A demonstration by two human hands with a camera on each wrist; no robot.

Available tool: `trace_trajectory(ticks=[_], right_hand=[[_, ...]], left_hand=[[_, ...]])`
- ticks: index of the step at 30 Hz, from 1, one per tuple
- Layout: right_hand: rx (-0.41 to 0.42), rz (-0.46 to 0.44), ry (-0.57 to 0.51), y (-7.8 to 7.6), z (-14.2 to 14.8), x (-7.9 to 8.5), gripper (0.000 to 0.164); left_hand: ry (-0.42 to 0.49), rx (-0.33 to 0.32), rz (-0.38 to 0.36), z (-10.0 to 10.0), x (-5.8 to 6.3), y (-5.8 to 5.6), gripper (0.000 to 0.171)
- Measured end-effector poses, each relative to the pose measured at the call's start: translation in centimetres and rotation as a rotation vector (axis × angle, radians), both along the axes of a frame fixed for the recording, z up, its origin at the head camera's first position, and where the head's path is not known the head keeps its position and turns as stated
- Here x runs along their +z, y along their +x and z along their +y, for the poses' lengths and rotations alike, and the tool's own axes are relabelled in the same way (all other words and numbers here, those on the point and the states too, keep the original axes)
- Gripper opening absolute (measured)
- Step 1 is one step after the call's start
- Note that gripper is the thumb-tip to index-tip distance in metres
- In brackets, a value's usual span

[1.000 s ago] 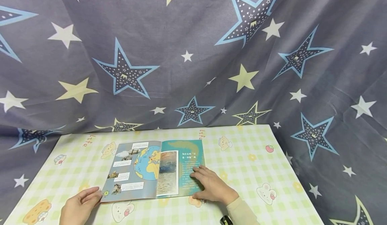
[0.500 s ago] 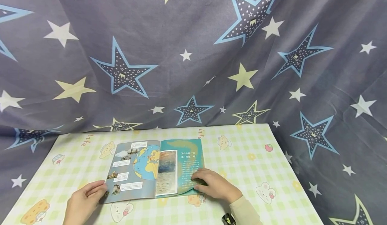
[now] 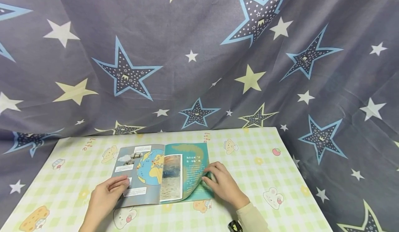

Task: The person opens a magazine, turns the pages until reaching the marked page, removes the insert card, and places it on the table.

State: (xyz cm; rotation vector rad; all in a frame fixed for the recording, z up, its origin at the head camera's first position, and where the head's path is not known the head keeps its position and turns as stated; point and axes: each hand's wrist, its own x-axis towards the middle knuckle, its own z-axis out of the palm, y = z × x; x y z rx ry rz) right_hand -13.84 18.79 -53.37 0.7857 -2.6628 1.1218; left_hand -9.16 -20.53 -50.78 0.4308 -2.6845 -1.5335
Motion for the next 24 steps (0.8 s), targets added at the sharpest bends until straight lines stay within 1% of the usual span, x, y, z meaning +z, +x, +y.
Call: trace_trajectory(ticks=[3, 6, 11, 14, 17, 21, 24], right_hand=[[-0.034, 0.048, -0.038, -0.1, -0.5, -0.2, 0.029], [-0.045, 0.071, -0.068, -0.2, -1.1, -0.2, 0.035], [-0.045, 0.066, -0.078, -0.3, -2.1, 0.1, 0.038], [-0.042, 0.056, -0.082, -0.3, -2.6, 0.4, 0.038], [-0.017, 0.049, -0.094, -0.4, -3.0, 0.6, 0.035], [0.055, 0.052, -0.146, -0.4, -3.5, 0.7, 0.032], [0.096, 0.053, -0.174, -0.3, -3.9, 0.7, 0.033]], left_hand=[[0.012, -0.035, 0.016, 1.0, 0.1, -0.5, 0.032], [0.022, -0.071, 0.043, 1.9, 0.1, -0.8, 0.031], [0.087, -0.118, 0.077, 3.4, 0.2, -1.2, 0.033], [0.119, -0.131, 0.077, 4.1, 0.1, -1.3, 0.033], [0.141, -0.146, 0.085, 4.6, 0.0, -1.4, 0.033], [0.169, -0.154, 0.086, 5.1, -0.1, -1.6, 0.035], [0.193, -0.157, 0.084, 5.6, -0.2, -1.7, 0.035]])
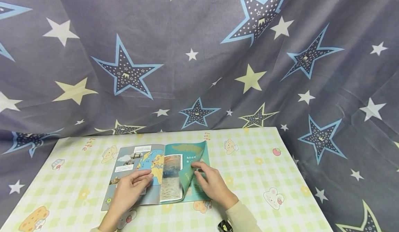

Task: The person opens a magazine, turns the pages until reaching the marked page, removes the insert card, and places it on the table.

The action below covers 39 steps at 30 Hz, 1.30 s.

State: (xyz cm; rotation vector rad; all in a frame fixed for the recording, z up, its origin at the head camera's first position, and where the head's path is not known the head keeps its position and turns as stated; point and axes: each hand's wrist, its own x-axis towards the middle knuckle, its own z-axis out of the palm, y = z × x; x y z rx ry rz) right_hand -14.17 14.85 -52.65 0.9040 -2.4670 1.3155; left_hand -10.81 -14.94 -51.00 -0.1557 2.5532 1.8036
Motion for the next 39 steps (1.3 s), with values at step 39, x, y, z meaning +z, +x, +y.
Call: trace_trajectory(ticks=[39], right_hand=[[0.034, -0.151, 0.112, 1.0, 0.2, 0.5, 0.053]], left_hand=[[0.365, 0.080, -0.127, 0.2, -1.5, -0.4, 0.032]])
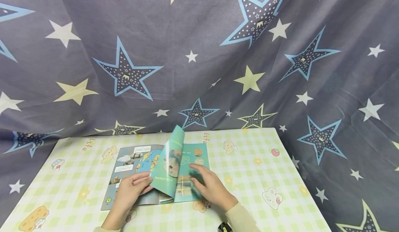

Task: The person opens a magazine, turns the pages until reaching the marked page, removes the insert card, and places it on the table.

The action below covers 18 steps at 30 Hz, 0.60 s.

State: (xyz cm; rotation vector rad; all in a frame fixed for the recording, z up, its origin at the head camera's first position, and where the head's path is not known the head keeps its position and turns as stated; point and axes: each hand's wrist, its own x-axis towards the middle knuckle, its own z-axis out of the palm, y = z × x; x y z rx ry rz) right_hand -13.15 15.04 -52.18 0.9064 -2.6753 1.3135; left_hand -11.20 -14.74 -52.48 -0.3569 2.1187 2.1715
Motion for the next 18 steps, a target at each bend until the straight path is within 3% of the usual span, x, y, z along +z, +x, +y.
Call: trace_trajectory(ticks=[10, 18], right_hand=[[-0.025, -0.106, 0.245, -0.2, 1.7, -0.5, 0.066], [0.087, -0.151, 0.387, 0.0, 2.6, -0.8, 0.084]], left_hand=[[-0.073, 0.124, -0.059, -5.3, 0.5, 1.8, 0.040], [-0.139, 0.172, -0.126, -8.5, 0.3, 3.0, 0.046]])
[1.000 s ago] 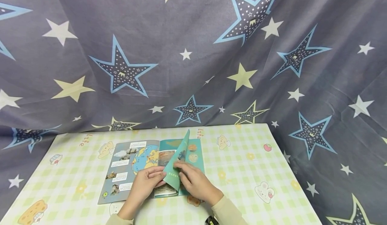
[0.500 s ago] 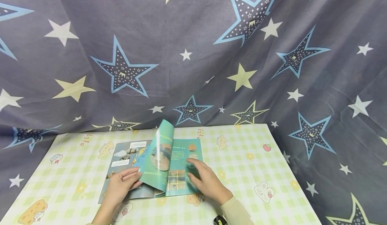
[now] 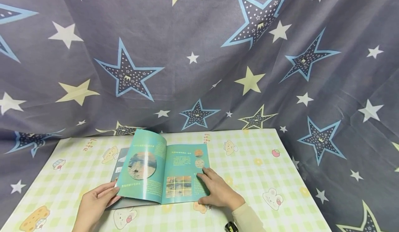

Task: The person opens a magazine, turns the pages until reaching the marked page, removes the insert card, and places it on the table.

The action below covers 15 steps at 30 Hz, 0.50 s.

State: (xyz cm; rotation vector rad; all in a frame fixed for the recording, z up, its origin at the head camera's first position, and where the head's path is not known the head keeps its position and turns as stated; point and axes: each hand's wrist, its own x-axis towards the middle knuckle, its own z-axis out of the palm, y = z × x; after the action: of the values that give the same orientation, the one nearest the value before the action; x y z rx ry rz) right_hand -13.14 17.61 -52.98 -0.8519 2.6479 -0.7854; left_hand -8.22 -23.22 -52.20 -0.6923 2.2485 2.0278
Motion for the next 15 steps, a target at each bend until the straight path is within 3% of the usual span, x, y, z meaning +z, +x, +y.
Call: trace_trajectory(ticks=[6, 15], right_hand=[[0.037, 0.012, 0.028, 0.0, 0.0, -0.4, 0.089], [0.043, 0.023, 0.045, 0.0, 0.1, -0.5, 0.079]], left_hand=[[-0.020, 0.008, -0.047, -1.6, -0.5, 0.6, 0.048], [-0.108, 0.012, -0.082, -2.5, -1.2, 1.0, 0.044]])
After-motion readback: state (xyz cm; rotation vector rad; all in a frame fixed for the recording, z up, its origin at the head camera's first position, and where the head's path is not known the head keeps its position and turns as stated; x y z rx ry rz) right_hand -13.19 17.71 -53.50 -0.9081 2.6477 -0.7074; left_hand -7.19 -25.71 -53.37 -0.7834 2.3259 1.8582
